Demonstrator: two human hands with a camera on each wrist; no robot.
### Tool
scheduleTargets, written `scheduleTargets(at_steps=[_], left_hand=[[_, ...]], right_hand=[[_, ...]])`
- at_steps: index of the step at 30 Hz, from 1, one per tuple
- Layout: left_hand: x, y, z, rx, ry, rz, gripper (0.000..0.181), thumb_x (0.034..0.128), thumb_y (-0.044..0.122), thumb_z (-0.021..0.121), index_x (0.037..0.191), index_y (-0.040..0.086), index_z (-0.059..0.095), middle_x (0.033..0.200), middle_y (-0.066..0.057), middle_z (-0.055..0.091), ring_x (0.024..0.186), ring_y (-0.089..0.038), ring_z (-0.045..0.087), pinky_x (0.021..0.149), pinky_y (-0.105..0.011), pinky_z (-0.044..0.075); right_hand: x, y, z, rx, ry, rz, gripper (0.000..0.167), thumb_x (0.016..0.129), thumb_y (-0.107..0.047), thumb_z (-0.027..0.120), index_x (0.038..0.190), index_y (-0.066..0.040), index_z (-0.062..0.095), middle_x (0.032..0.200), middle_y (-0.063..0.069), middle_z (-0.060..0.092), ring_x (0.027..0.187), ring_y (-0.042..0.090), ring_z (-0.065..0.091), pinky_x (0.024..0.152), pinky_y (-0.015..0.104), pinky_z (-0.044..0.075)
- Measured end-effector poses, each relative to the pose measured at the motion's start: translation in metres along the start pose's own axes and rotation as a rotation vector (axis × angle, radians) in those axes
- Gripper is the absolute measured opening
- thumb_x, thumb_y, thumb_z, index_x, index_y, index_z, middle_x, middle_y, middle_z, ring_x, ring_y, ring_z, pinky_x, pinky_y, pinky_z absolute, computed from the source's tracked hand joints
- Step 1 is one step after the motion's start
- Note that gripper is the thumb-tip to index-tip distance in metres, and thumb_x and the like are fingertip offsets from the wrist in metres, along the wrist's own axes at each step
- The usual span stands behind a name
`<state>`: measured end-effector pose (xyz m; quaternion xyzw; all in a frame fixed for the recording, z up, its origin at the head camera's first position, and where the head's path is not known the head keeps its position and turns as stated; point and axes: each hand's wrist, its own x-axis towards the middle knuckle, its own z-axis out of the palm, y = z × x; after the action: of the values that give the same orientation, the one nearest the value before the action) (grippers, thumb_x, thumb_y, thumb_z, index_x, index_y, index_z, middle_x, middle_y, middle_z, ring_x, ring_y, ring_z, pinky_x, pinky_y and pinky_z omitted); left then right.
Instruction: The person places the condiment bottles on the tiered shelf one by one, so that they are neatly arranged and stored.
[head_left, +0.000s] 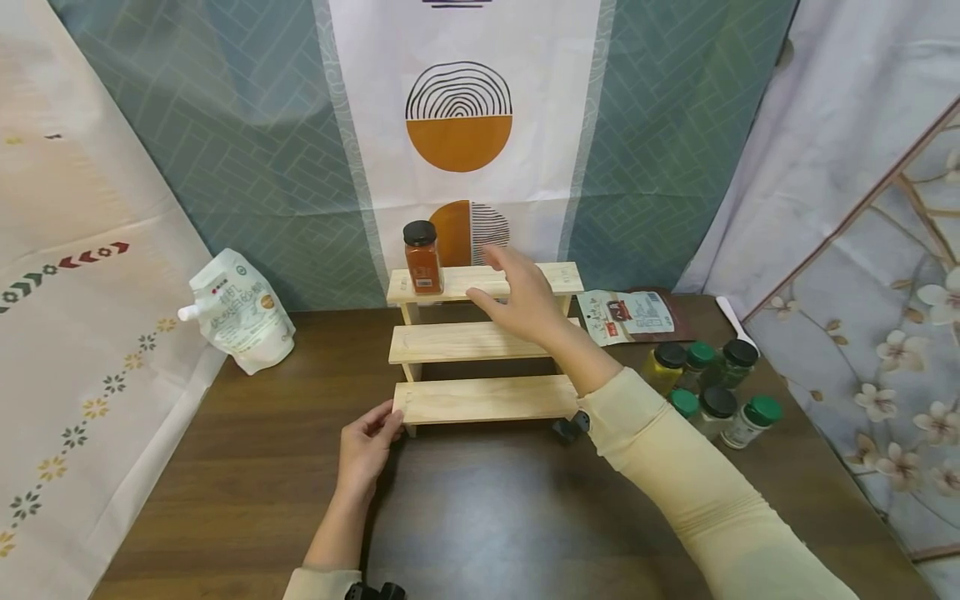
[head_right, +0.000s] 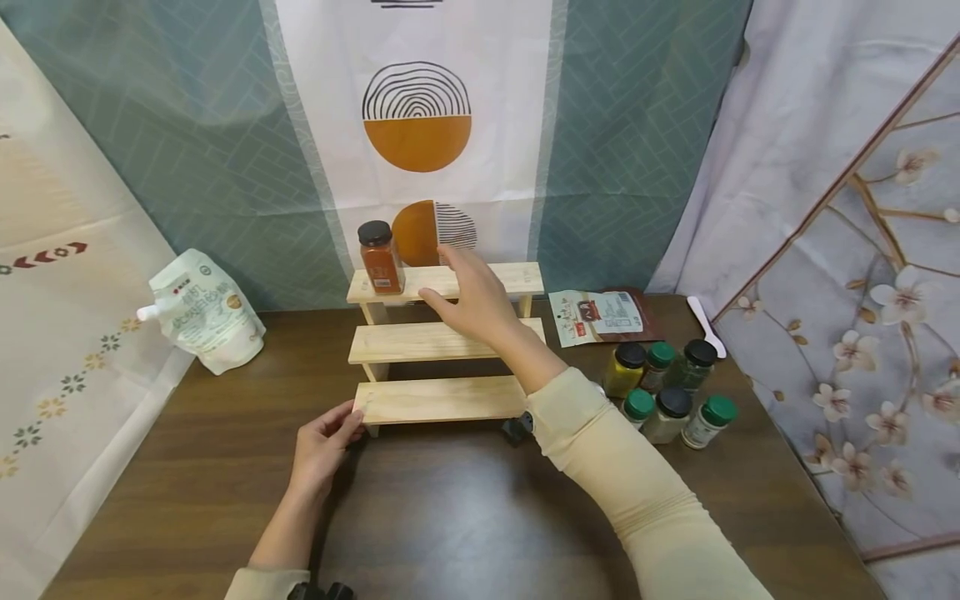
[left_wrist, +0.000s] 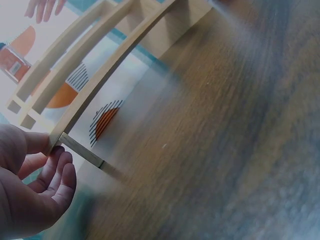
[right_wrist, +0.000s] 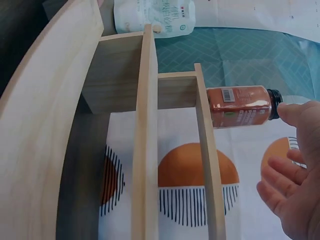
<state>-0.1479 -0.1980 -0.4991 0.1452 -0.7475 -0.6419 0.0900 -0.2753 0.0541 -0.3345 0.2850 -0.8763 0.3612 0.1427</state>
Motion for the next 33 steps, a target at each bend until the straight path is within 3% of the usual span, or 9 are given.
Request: scheduleTargets(at_steps=[11,20,33], left_hand=[[0.000,-0.001,0.001,0.004,-0.014,0.000,0.030,0.0977,0.007,0.068,0.124,-0.008,0.067,0.097,-0.015,0.072,0.078,-0.014,0.067,0.071,-0.020,0.057],[0.000,0.000,0.000,0.008,-0.012,-0.005,0.030,0.0979,0.008,0.068,0.123,-0.007,0.068,0.095,-0.014,0.072,0.079,-0.016,0.067,0.071,-0.022,0.058],[-0.002,0.002,-0.001,0.007,-0.014,-0.008,0.030,0.0977,0.008,0.068,0.124,-0.008,0.068,0.094,-0.013,0.071,0.080,-0.017,0.068,0.071,-0.021,0.057]], right_hand=[[-0.027,0.024,-0.015,-0.047,0.025,0.020,0.063,0.096,-0.030,0.072,0.147,-0.004,0.047,0.132,0.017,0.060,0.124,0.031,0.056,0.100,0.046,0.050],[-0.041,0.041,-0.023,-0.056,0.046,0.052,0.063,0.096,-0.028,0.073,0.145,0.002,0.049,0.130,0.019,0.062,0.121,0.035,0.057,0.102,0.054,0.046],[-0.065,0.063,-0.041,-0.012,0.066,0.032,0.060,0.094,-0.024,0.075,0.143,0.002,0.051,0.127,0.019,0.061,0.118,0.036,0.058,0.097,0.053,0.051]])
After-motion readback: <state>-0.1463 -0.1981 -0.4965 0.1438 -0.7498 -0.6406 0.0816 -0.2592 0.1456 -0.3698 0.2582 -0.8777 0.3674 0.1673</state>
